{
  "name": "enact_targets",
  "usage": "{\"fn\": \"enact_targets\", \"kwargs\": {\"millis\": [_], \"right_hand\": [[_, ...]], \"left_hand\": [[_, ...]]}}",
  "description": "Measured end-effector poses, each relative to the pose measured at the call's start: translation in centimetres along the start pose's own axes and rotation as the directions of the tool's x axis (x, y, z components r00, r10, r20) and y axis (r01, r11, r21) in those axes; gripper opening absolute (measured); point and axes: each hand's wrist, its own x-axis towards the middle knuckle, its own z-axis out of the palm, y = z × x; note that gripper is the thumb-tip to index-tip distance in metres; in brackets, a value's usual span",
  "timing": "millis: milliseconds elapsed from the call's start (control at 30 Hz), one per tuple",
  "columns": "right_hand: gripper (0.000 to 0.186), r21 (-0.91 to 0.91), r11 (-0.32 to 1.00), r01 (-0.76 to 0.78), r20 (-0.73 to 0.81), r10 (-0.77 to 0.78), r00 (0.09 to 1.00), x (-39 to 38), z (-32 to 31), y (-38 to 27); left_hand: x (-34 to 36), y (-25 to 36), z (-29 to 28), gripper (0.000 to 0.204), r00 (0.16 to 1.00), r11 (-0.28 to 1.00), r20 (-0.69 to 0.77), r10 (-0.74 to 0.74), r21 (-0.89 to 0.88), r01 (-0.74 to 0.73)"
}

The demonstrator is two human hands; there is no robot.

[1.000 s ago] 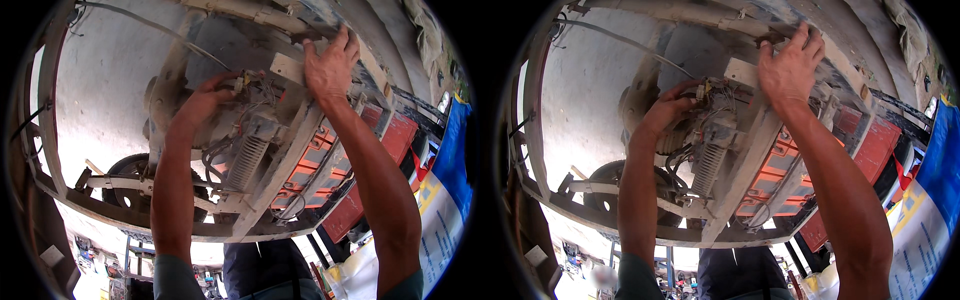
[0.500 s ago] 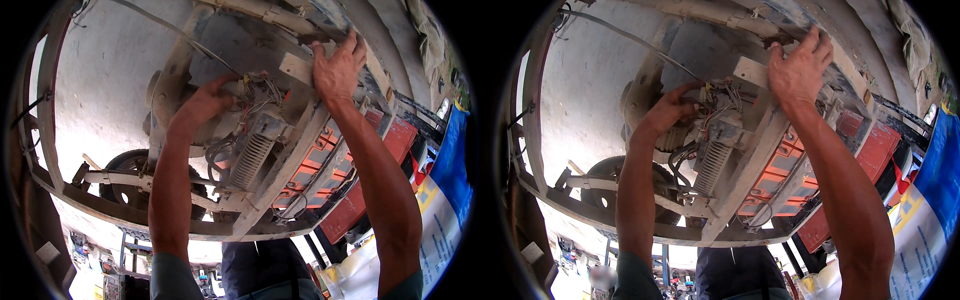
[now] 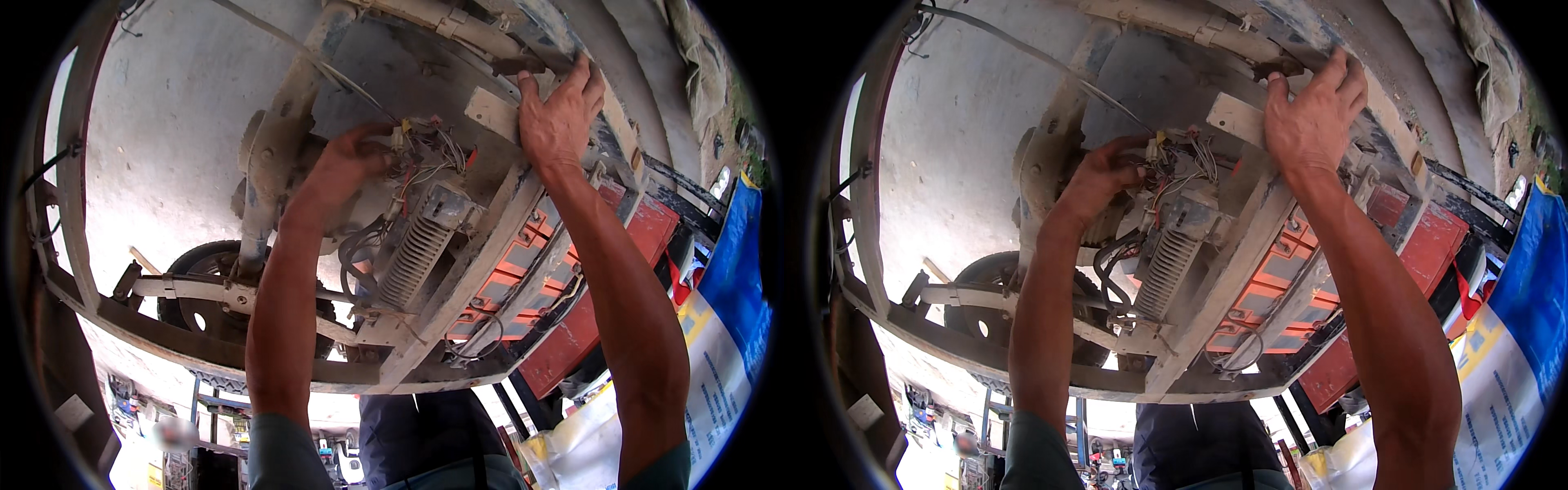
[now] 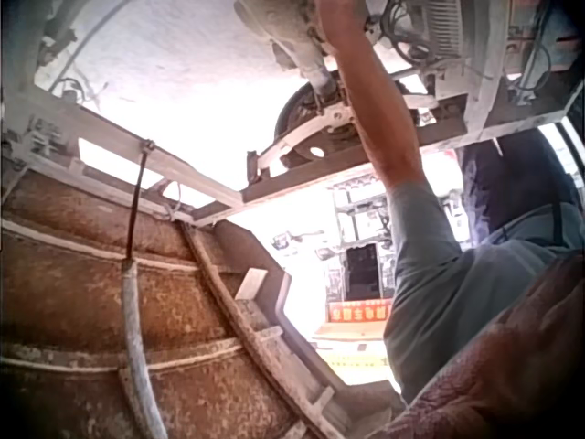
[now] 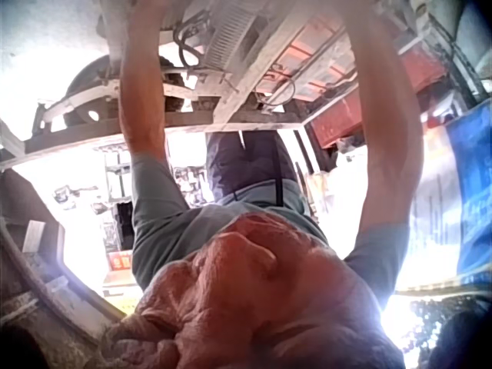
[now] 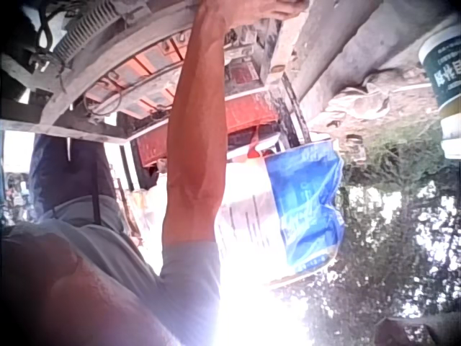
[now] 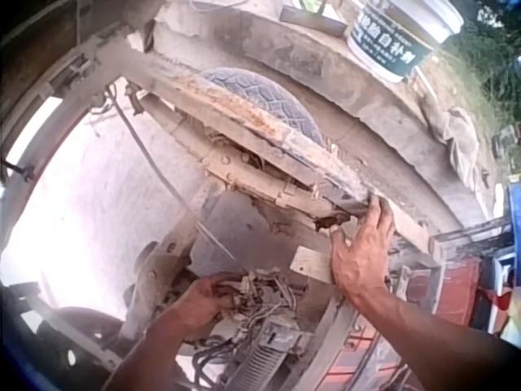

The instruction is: The person repairs electrical wiring on an electric tricycle. They lift the cargo bed, inspect internal components including batteries, and use their hands to connect and secure various wires and connectors in the chassis.

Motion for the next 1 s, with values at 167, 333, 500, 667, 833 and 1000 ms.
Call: {"fn": "enact_targets", "kwargs": {"millis": [167, 333, 500, 667, 833, 1000], "right_hand": [[0.084, -0.002, 1.0, -0.001, -0.001, 0.001, 1.0, 0.0, 0.0, 0.1], [0.085, -0.006, 1.0, -0.003, 0.001, 0.003, 1.0, 0.1, 0.0, -0.3], [0.084, -0.023, 1.0, 0.003, -0.007, -0.003, 1.0, 0.1, 0.0, 0.1], [0.084, -0.012, 1.0, -0.012, 0.005, 0.012, 1.0, 0.0, 0.0, -0.1], [0.084, -0.025, 0.999, -0.032, 0.008, 0.032, 0.999, 0.2, -0.2, 0.1], [0.083, -0.014, 0.999, -0.03, 0.0, 0.03, 1.0, 0.0, 0.0, -0.2]], "left_hand": [[0.1, -0.3, -0.7, 0.045, 0.995, 0.998, -0.088, -0.049, 0.025, 0.052], [1.0, -1.1, -1.6, 0.04, 0.974, 0.978, -0.098, -0.207, -0.062, 0.201], [2.2, -1.6, 0.6, 0.043, 0.969, 0.968, -0.064, -0.24, 0.053, 0.244], [1.6, -1.7, 1.1, 0.045, 0.99, 0.99, -0.084, -0.113, 0.071, 0.119], [1.2, -1.7, 1.6, 0.041, 0.985, 0.912, -0.018, -0.174, -0.381, 0.154], [3.2, -2.0, 2.8, 0.038, 0.969, 0.814, 0.003, -0.247, -0.541, 0.209]]}}
